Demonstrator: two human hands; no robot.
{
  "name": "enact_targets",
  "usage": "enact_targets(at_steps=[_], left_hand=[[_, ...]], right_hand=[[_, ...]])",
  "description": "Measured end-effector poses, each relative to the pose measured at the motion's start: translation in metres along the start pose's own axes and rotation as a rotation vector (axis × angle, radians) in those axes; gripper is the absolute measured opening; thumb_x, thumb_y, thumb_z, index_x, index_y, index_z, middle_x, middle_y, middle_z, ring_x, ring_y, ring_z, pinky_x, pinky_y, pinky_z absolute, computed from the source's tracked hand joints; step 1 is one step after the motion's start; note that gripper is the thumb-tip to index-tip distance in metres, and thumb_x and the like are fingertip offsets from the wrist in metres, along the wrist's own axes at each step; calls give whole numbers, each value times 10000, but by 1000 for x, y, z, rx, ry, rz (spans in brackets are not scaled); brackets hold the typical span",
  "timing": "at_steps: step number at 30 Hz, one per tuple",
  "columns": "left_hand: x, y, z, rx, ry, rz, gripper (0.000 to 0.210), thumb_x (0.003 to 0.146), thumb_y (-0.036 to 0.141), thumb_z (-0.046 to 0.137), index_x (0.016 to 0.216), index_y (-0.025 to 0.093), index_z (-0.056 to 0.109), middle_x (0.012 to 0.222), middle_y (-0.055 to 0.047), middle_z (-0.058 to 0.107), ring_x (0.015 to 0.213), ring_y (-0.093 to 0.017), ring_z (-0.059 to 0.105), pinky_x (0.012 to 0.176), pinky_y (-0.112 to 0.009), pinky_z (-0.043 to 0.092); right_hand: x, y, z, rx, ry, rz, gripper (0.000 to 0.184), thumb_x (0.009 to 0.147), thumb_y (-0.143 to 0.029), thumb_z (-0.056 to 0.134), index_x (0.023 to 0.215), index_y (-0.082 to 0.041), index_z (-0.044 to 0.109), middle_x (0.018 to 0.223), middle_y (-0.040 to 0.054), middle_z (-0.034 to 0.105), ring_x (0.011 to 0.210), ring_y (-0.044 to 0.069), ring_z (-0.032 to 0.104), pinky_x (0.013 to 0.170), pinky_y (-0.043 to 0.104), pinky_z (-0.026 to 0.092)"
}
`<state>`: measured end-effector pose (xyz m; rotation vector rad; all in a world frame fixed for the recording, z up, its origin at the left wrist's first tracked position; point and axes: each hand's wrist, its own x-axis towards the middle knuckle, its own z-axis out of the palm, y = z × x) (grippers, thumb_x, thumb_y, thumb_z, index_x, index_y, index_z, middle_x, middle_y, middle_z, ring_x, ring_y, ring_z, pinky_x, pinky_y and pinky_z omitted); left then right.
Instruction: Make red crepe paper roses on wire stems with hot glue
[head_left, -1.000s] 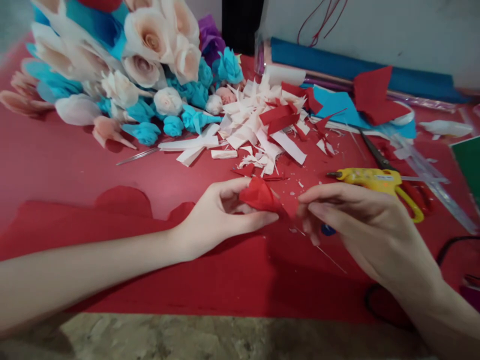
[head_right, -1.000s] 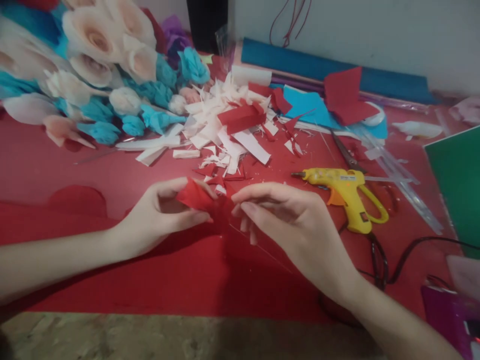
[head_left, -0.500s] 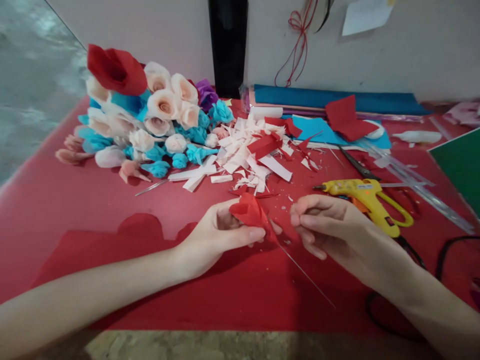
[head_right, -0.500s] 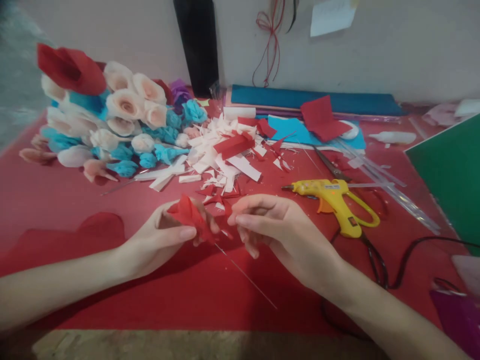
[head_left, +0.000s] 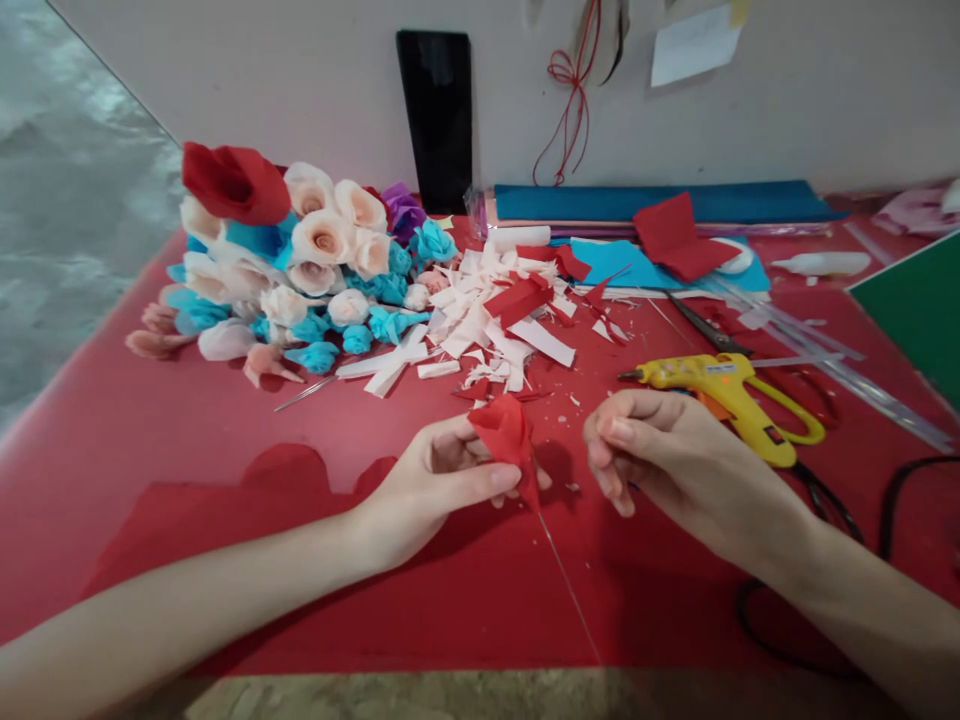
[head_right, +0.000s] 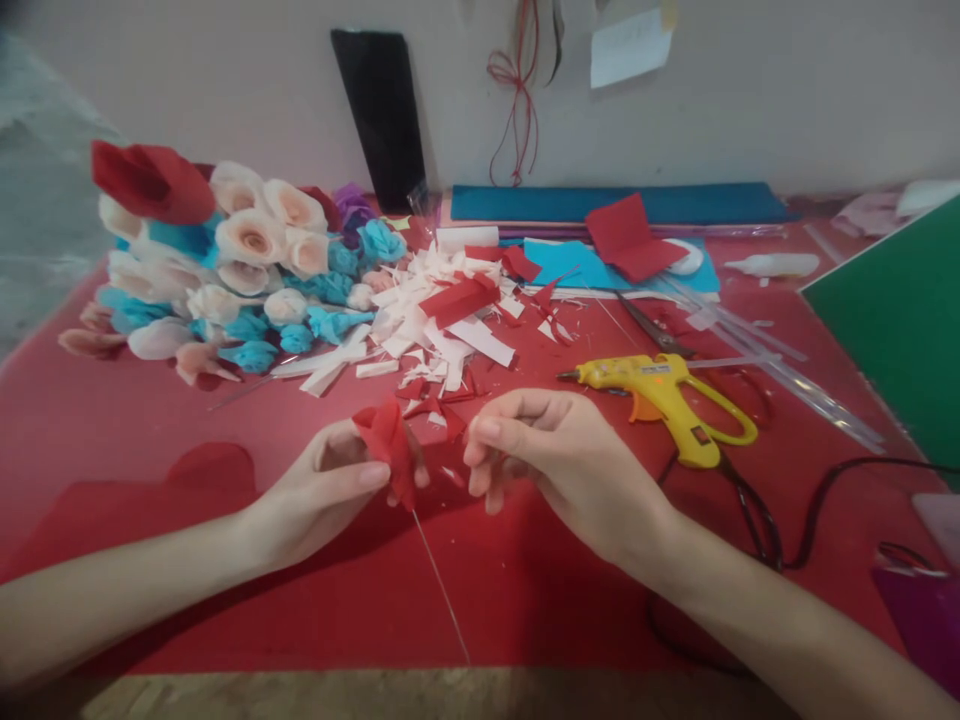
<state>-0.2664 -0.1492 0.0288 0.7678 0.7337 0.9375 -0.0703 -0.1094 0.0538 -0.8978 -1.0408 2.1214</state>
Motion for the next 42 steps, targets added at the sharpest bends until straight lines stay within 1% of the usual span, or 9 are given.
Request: enact_targets(at_steps=[11,13,17,19,20,22,24,29,42], left_hand=[[0,0,-1,-42,-42,-12,35,738,184,635,758,162,655,710,3,685,631,-55,593,585,-114,452],[1,0,-1,-44,-38,-14,33,739,179,633,759,162,652,722,2,688,625,-50,588,580,-110,446],[1,-1,-1,-12,-31,-17,56,737,192,633,777,158,655,744,-19,692,657,-75,600,575,-128,450],[1,-2,-1,-4,-29,-25,61,733,193,638,777,157,658,755,-27,693,668,-82,602,577,-134,455],[1,-2,0,-5,-25,-32,63,727,192,643,775,155,661,760,-29,693,668,-82,601,578,-135,457],[1,-4,0,-16,-15,-47,78,712,192,659,778,153,666,756,-28,689,665,-82,600,577,-137,465],[1,-5,0,-29,-6,-57,96,700,179,671,793,155,669,734,-16,679,650,-75,600,580,-136,474],[2,-10,-3,-56,-44,-66,114,721,129,647,828,161,668,739,0,670,641,-59,612,609,-126,489],[2,-9,0,-47,-37,-76,151,712,74,636,830,154,686,716,9,662,622,-46,581,635,-118,476]], right_hand=[[1,0,2,-92,-22,46,193,840,-270,515,693,-158,570,629,-20,594,510,57,564,478,135,459],[1,0,2,-260,51,-17,224,852,-306,492,686,-163,537,588,-32,576,460,58,539,443,149,431],[3,3,0,-920,361,-313,405,830,-361,504,491,-153,426,383,-44,401,357,40,374,387,177,315],[3,4,-2,-1072,430,-400,194,773,-307,584,649,-159,558,476,-39,469,400,48,377,393,184,325],[3,4,-2,-1073,426,-415,136,751,-264,607,851,-172,593,613,-24,551,450,56,422,410,184,357],[2,3,-1,-997,355,-398,437,743,-206,604,1161,-210,476,981,28,583,621,81,525,505,188,449],[-1,2,2,-888,209,-308,446,771,-217,574,1200,-221,452,1179,47,504,794,107,566,641,201,504],[-6,4,14,-520,-93,2,308,847,-236,495,1151,-286,507,1150,-24,561,1033,105,539,858,184,469],[-5,15,19,-297,-24,21,288,811,-117,532,1059,-262,543,1148,-57,566,1035,47,534,832,70,454]])
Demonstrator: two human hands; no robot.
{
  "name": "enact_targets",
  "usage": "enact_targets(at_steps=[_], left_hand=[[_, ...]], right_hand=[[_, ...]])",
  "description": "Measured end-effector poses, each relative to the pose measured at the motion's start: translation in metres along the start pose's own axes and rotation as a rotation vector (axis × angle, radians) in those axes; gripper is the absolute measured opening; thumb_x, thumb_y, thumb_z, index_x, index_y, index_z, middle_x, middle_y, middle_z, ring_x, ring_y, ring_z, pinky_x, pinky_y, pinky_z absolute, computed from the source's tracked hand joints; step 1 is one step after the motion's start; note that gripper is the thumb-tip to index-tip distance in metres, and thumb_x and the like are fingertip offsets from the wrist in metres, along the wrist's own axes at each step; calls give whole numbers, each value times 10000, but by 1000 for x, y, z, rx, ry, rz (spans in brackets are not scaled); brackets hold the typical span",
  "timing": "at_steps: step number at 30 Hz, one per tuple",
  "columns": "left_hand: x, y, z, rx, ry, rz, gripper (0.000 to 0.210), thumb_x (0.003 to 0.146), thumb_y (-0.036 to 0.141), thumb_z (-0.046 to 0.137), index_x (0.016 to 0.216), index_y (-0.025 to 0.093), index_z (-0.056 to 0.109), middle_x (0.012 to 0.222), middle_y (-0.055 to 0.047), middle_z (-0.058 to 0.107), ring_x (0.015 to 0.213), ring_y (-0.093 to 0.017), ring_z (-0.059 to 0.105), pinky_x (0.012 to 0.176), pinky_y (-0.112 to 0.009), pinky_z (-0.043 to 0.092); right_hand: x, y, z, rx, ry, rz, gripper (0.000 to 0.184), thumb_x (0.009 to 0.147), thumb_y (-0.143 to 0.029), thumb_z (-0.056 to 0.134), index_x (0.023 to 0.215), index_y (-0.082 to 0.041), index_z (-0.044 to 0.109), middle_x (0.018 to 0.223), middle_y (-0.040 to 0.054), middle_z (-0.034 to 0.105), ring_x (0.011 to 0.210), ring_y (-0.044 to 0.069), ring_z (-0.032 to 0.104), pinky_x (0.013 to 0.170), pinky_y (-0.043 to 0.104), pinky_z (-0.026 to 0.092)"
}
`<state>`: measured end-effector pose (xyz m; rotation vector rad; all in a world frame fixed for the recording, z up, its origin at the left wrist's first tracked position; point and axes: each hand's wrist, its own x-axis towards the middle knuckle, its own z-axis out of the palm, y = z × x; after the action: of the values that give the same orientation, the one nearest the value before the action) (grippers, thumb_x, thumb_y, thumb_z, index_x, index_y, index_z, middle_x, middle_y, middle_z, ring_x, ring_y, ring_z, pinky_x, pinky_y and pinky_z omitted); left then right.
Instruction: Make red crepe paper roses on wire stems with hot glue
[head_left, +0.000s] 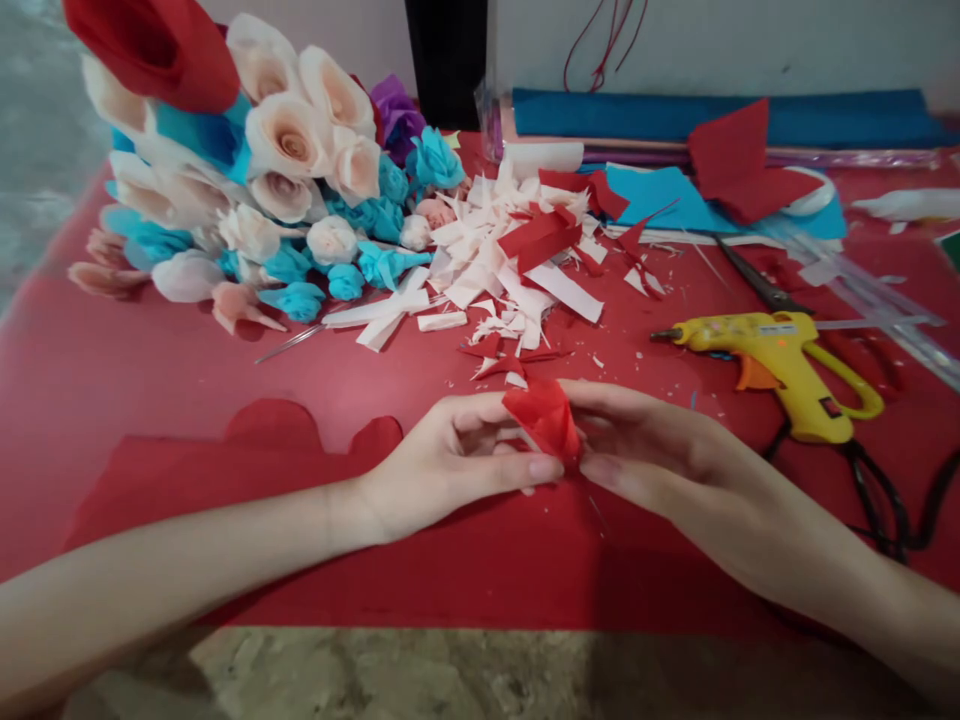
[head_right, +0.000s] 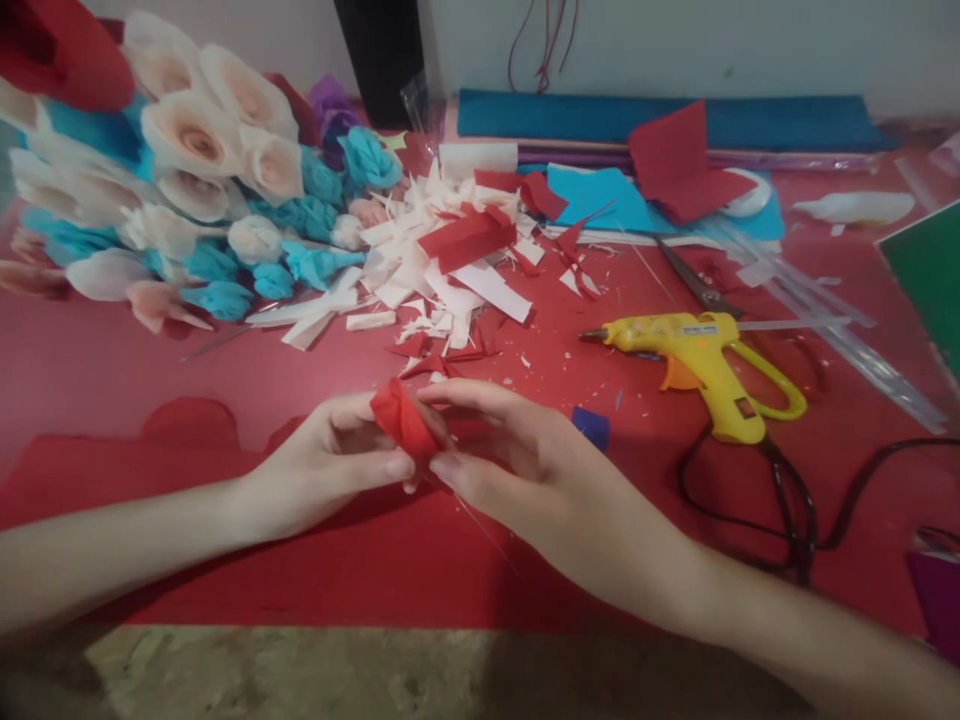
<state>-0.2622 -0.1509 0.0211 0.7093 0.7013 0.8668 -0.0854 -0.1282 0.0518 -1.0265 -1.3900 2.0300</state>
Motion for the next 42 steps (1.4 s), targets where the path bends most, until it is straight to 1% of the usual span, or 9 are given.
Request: enact_targets(at_steps=[5,9,15,19,25,33,37,40,42], left_hand=[[1,1,1,39,19,-20,149,702,81,643,808,173,693,748,12,678,636,-53,591,628,-116,473],[0,0,1,66,41,-30,143,688,99,659,793,188,696,723,16,684,634,-59,600,622,-118,474],[-2,-1,0,117,37,-35,155,688,154,673,828,218,693,776,15,693,680,-75,611,666,-145,486],[-2,-2,-1,117,39,-31,148,676,157,682,815,205,697,752,8,692,648,-79,608,639,-153,484],[-3,-4,-2,174,46,-30,151,683,216,684,832,199,689,785,-1,681,669,-93,601,645,-175,487],[-2,-2,0,146,44,-46,133,672,189,688,805,191,697,685,12,659,644,-84,592,649,-171,487],[0,0,0,64,28,-14,154,670,112,674,805,180,703,749,-4,692,664,-89,613,674,-172,494],[1,1,0,2,20,2,166,669,70,660,785,181,706,751,0,698,647,-77,612,634,-144,486],[2,1,-1,-34,15,-4,162,667,55,657,761,178,707,719,10,694,620,-66,606,605,-127,478]], right_hand=[[-2,1,0,-20,-2,-3,282,806,-117,538,1039,-276,544,1084,-82,592,985,27,556,796,37,453],[-2,1,1,-37,-16,-16,280,811,-129,533,1050,-275,537,1088,-71,586,982,39,559,801,57,462],[-3,5,0,-44,-17,-26,298,808,-138,539,1055,-303,530,1090,-72,574,992,51,553,818,84,464],[-4,7,-2,-39,-31,-21,306,813,-154,535,1063,-329,518,1037,-85,583,951,39,563,794,76,467],[-4,7,-1,-24,-38,-9,289,809,-170,542,1047,-333,523,1003,-74,593,919,57,576,782,109,484],[-4,5,-2,-70,-46,-17,304,815,-187,541,1086,-317,495,1110,-49,556,994,77,548,798,125,482],[-3,-2,-7,-173,-8,-51,297,813,-220,555,1089,-312,494,1126,-35,546,1009,88,535,796,120,475],[-3,-9,-9,-342,87,-131,217,812,-241,557,1014,-312,521,1005,-35,568,910,88,554,733,126,482],[-6,-12,-9,-511,151,-236,133,792,-245,579,914,-289,549,923,-30,556,856,92,541,724,142,469]])
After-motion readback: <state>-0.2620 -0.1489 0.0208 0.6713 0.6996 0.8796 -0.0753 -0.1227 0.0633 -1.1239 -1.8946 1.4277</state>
